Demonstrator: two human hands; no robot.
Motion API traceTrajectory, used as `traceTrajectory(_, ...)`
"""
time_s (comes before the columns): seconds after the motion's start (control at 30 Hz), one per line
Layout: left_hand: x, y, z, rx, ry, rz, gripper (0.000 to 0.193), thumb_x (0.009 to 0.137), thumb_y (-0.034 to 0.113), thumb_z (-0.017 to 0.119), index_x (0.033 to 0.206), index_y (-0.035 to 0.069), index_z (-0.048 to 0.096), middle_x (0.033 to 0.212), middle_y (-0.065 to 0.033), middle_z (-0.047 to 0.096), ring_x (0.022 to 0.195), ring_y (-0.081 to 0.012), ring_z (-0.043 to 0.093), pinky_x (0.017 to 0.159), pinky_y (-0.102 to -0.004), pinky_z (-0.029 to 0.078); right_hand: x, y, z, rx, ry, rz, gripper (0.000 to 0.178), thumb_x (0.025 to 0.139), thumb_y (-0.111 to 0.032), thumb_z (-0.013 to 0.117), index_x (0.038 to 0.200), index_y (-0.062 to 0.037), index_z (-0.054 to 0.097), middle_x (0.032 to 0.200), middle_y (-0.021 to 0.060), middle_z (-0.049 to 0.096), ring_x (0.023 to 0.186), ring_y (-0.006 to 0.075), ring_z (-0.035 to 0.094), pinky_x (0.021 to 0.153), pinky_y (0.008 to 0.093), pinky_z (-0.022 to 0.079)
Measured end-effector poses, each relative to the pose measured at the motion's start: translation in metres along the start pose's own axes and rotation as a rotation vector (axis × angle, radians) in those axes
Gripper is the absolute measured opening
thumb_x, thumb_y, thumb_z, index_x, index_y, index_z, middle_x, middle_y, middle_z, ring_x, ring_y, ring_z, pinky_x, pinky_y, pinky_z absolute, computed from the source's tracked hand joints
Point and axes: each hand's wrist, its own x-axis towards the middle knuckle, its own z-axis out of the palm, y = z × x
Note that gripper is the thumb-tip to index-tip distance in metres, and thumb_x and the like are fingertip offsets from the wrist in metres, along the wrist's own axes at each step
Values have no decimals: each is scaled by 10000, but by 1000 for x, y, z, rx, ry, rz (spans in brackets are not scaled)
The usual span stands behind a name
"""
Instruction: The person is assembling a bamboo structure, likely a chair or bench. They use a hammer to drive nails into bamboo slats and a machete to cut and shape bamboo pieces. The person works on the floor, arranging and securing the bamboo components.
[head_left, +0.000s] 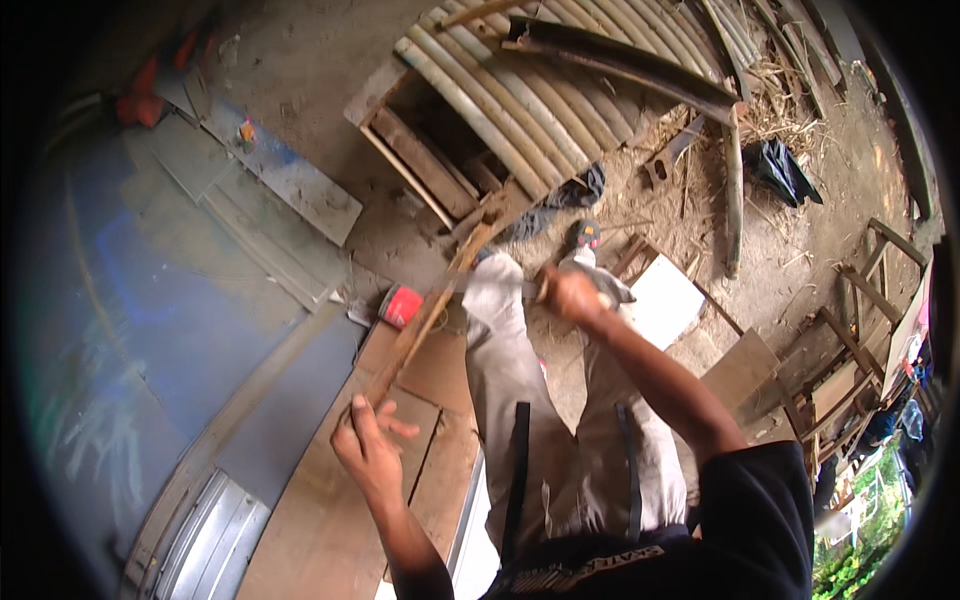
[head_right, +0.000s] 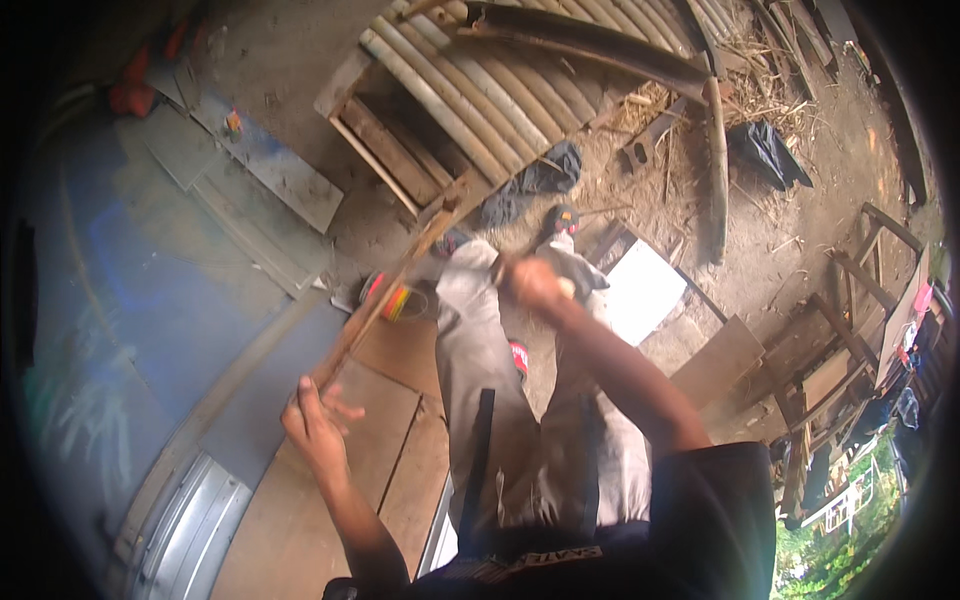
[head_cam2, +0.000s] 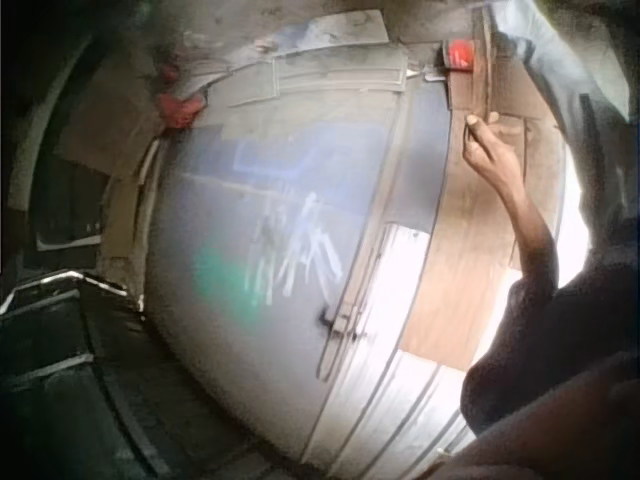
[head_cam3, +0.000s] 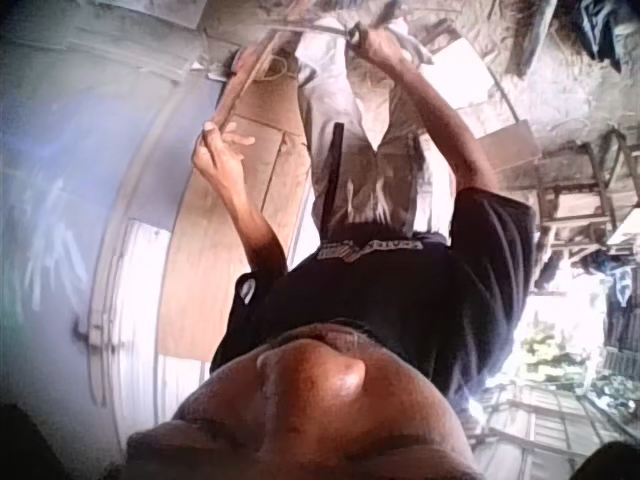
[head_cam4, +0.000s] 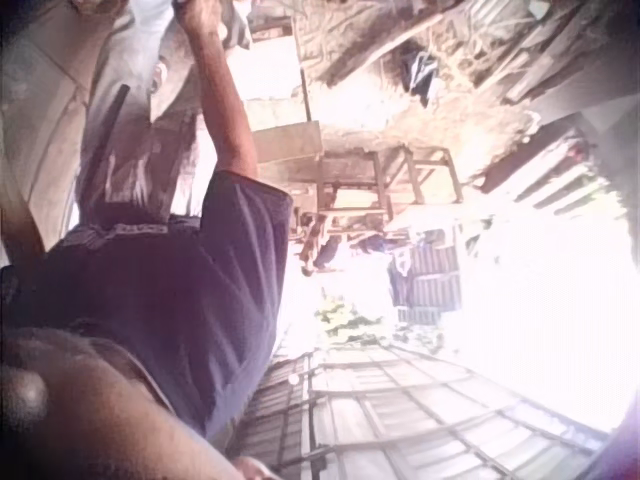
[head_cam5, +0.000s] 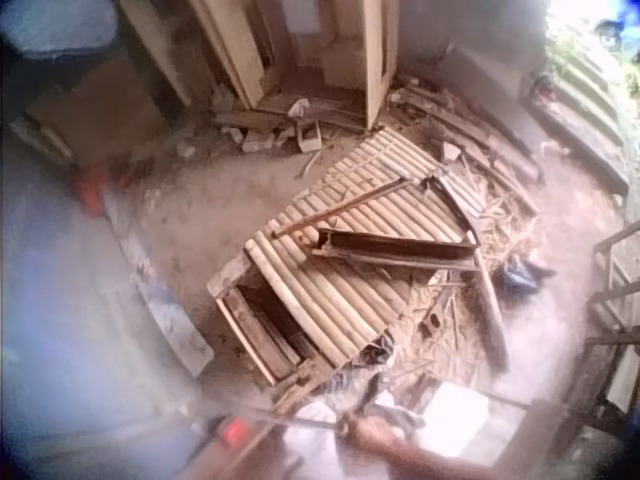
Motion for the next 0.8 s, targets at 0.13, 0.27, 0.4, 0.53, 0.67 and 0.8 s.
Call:
traceTrajectory(0.13,-3,-3,-5,28,-14,6,498,1061,281,378,913,-114,642,590,-137,653,622,-219,670,545,-301,482,7,-11,-12,131,68,150,364,882,-367,637,917,-10,695,879,294,685,864,451,682,772,508,561)
traceTrajectory(0.27,-7,-11,2,51,-70,223,399,1048,207,388,943,-80,643,594,-138,654,687,-245,704,749,-357,567,-33,-96,-39,199,-108,16,466,906,-342,619,1174,38,602,874,287,687,847,442,687,784,510,559)
traceTrajectory(0.4,-17,-16,-1,166,-115,282,343,1037,174,407,913,-45,639,612,-116,670,714,-279,725,753,-360,561,-77,-156,-46,243,-155,-333,380,839,-286,722,1054,3,599,688,238,653,669,418,674,631,493,554)
traceTrajectory(0.53,-8,-17,-6,206,-121,318,421,1049,204,353,1025,-84,658,557,-128,645,618,-224,689,810,-360,570,-72,-146,-49,130,60,-217,354,820,-280,727,964,16,597,684,237,652,639,414,669,615,486,557)
traceTrajectory(0.67,1,-16,-6,65,-41,253,428,1054,204,354,1024,-93,661,564,-123,652,626,-213,690,799,-360,570,-74,-146,-54,197,-202,-264,340,891,-250,640,1024,49,546,676,282,639,676,450,672,618,524,556)
traceTrajectory(0.8,-14,-12,2,57,-72,235,405,1051,195,370,942,-91,636,562,-125,646,615,-215,687,785,-378,586,-60,-146,-71,41,-48,-179,315,860,-245,657,996,38,635,667,270,631,608,431,658,529,507,538)
